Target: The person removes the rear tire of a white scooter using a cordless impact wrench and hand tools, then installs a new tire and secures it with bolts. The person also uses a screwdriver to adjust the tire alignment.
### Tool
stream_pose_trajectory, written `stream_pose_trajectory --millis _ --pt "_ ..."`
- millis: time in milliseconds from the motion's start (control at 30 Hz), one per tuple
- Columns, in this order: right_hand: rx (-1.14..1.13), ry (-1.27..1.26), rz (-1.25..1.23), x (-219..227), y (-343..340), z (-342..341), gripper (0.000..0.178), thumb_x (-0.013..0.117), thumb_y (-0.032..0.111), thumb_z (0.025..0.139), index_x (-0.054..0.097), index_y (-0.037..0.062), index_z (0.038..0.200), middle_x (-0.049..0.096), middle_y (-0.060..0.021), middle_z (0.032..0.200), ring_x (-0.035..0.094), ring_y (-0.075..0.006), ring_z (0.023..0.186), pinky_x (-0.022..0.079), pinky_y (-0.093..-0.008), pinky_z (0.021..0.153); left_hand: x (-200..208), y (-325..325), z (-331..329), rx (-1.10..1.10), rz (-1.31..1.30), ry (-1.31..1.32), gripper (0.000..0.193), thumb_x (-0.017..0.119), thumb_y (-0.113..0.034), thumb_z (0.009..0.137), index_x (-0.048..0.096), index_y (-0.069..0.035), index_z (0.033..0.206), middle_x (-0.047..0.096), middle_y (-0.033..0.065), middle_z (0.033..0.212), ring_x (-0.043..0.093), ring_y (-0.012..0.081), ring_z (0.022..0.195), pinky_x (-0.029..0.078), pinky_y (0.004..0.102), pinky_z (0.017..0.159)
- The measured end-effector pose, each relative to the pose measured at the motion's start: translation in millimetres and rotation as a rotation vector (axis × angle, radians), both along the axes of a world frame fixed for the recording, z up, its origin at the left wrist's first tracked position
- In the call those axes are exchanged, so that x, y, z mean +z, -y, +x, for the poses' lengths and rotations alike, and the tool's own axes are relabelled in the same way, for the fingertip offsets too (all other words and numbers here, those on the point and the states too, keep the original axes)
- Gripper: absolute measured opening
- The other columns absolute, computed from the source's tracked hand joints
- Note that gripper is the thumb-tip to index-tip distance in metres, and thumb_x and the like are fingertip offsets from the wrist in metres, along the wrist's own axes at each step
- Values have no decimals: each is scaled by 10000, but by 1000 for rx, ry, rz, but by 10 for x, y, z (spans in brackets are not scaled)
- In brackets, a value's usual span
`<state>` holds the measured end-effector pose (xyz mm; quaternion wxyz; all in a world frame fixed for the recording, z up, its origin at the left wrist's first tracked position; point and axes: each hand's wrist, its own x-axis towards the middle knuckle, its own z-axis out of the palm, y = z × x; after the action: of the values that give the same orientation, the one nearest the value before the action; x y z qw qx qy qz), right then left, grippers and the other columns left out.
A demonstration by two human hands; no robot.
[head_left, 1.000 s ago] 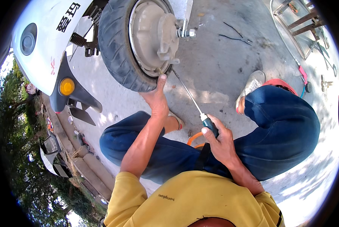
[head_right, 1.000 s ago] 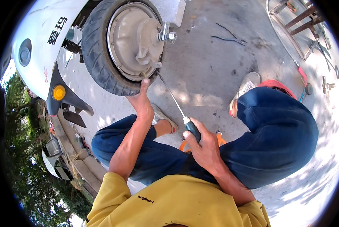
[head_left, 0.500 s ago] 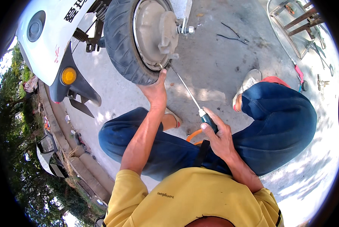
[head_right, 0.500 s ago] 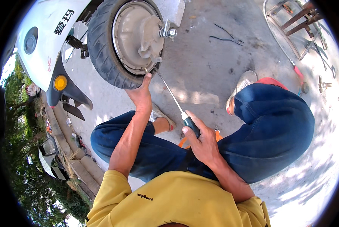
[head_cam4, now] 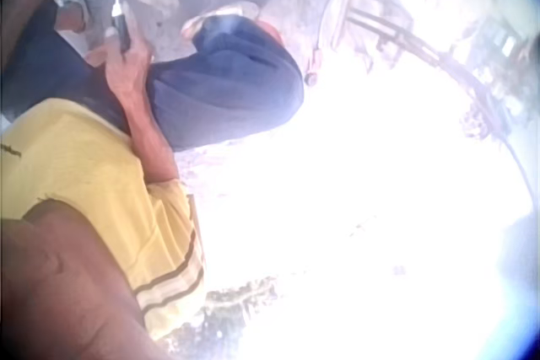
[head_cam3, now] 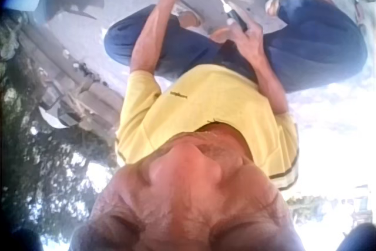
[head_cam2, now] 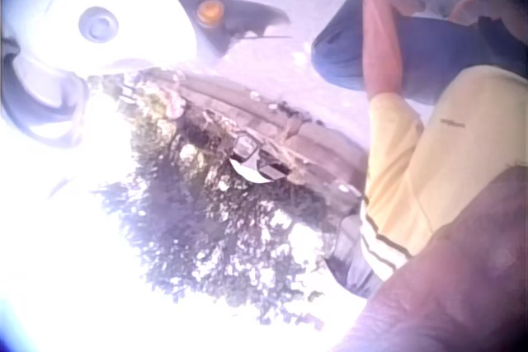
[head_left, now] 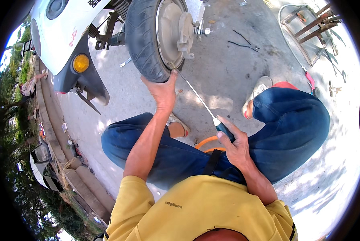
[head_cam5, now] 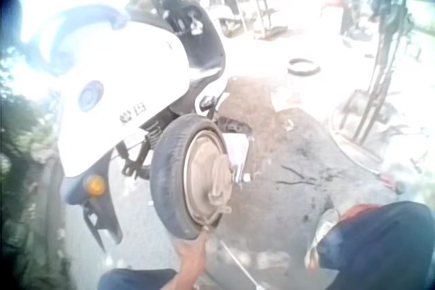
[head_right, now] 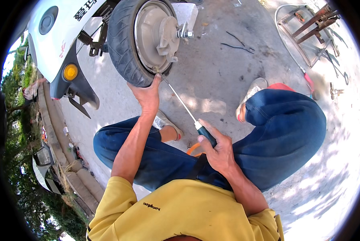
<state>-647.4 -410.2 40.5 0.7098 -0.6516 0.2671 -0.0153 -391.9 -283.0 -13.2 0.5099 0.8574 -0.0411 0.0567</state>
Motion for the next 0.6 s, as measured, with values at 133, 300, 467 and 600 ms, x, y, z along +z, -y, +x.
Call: stream_pose_trajectory --millis 133,300,467,600 --pt "-9 39 -46 106 19 18 441 689 113 982 621 17 1407 686 -60 911 562 -83 823 500 -266 762 302 4 89 -64 14 95 1011 894 -146 756 242 86 1494 377 254 1439 395 340 1373 301 424 1175" --pt "-57 150 -182 192 73 23 450 697 84 971 618 12 1409 702 -74 946 584 -86 856 510 -264 801 534 6 179 -181 183 339 1106 893 -124 744 160 68 1550 293 286 1480 304 423 1425 262 521 1202" --pt "-16 139 -218 297 107 21 451 693 66 965 621 9 1406 717 -83 976 601 -89 883 516 -268 821 611 -36 194 -292 326 560 1159 902 -73 723 137 -18 1591 205 312 1514 249 516 1421 249 596 1190" --pt "-2 136 -228 346 103 50 450 692 65 964 625 9 1405 714 -74 965 595 -86 868 513 -265 807 646 22 218 -270 298 553 1138 883 -41 739 140 -57 1601 182 316 1521 260 525 1414 266 608 1177"
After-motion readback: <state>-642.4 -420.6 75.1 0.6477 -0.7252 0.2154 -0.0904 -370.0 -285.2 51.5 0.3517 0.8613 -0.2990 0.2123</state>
